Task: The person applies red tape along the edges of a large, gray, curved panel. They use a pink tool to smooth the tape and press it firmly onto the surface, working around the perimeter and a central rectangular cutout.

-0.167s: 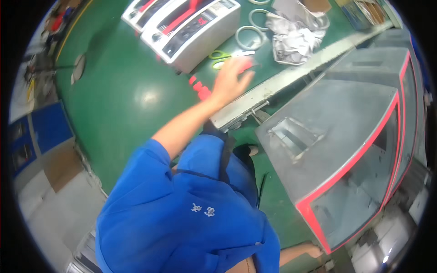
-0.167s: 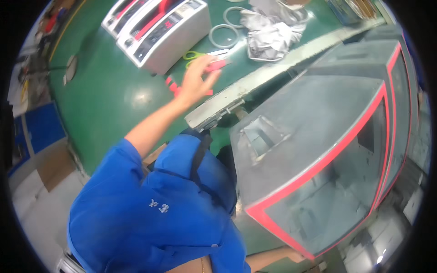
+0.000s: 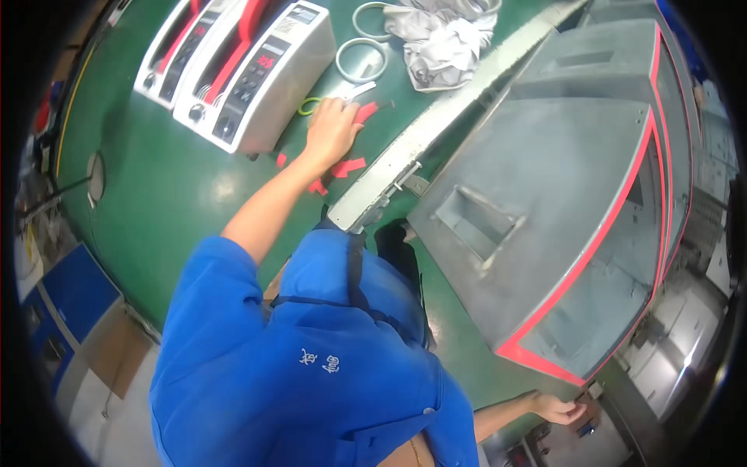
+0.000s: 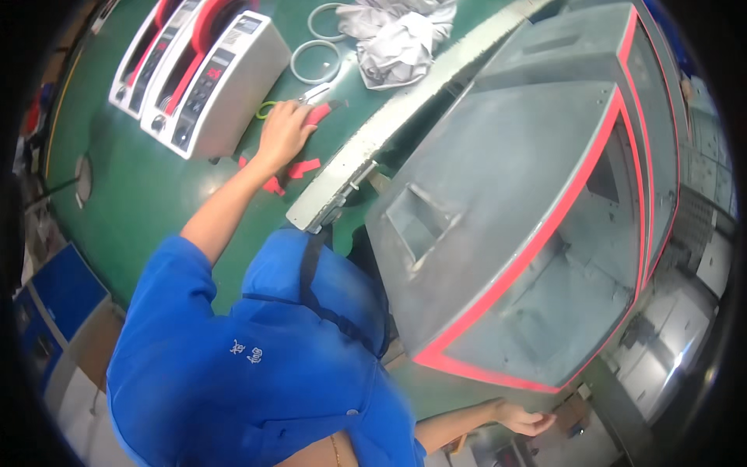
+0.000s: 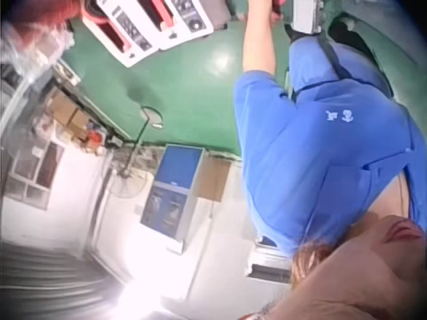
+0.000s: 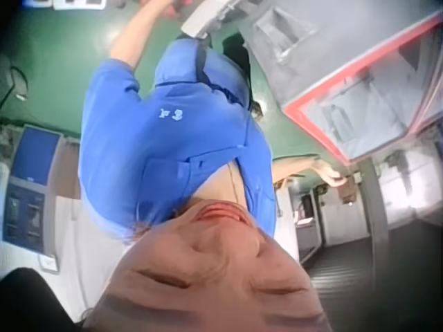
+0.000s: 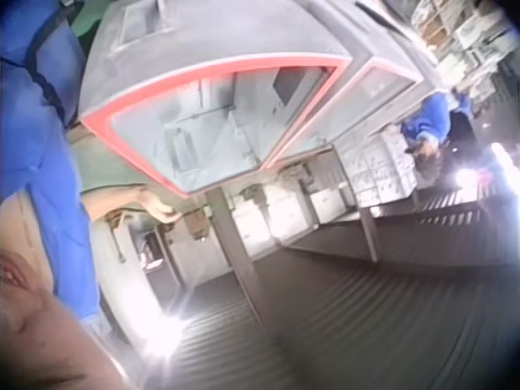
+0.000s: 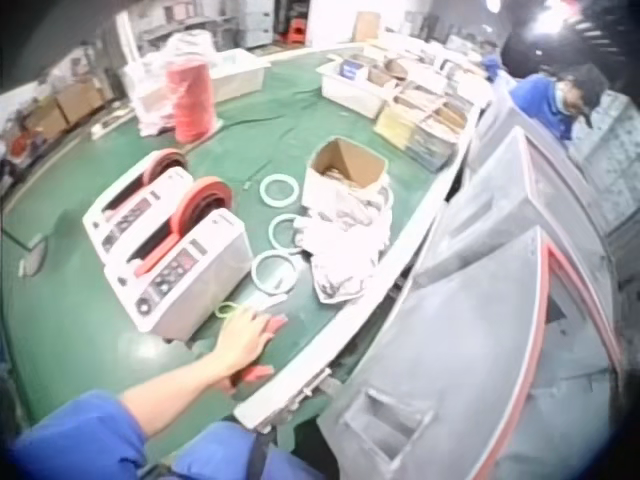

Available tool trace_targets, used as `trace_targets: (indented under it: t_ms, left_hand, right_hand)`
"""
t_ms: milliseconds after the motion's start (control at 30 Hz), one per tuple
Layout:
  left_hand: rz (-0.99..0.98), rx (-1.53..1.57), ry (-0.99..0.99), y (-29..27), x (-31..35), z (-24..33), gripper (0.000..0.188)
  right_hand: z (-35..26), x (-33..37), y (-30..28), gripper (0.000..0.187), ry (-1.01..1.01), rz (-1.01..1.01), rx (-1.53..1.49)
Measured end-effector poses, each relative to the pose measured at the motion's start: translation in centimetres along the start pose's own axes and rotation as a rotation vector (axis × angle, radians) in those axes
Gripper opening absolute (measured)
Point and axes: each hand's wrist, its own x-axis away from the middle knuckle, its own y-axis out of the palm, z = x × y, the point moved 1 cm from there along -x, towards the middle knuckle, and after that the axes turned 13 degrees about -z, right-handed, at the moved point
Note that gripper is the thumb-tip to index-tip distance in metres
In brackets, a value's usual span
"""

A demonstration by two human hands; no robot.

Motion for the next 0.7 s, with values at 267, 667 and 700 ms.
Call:
trace_targets:
  t_ms: [267, 667, 700]
  left_hand:
    - [-0.272, 0.622, 0.167, -3.8, -2.2, 6.5, 0.020]
    - [-0.732, 0.757, 0.416, -0.7, 0.0, 9.4, 0.020]
    - [-0.779, 0.774, 0.417, -0.8, 0.2, 9.7, 0.020]
  right_hand:
    - [-17.9, 3.7, 2.6, 0.032, -0.307, -0.858, -0.333]
    - [-18.3, 5.3, 4.1, 0.050, -0.222, -0.901, -0.225]
    - [-18.1, 5.5, 4.0, 0.050, -0.183, -0.863, -0.224]
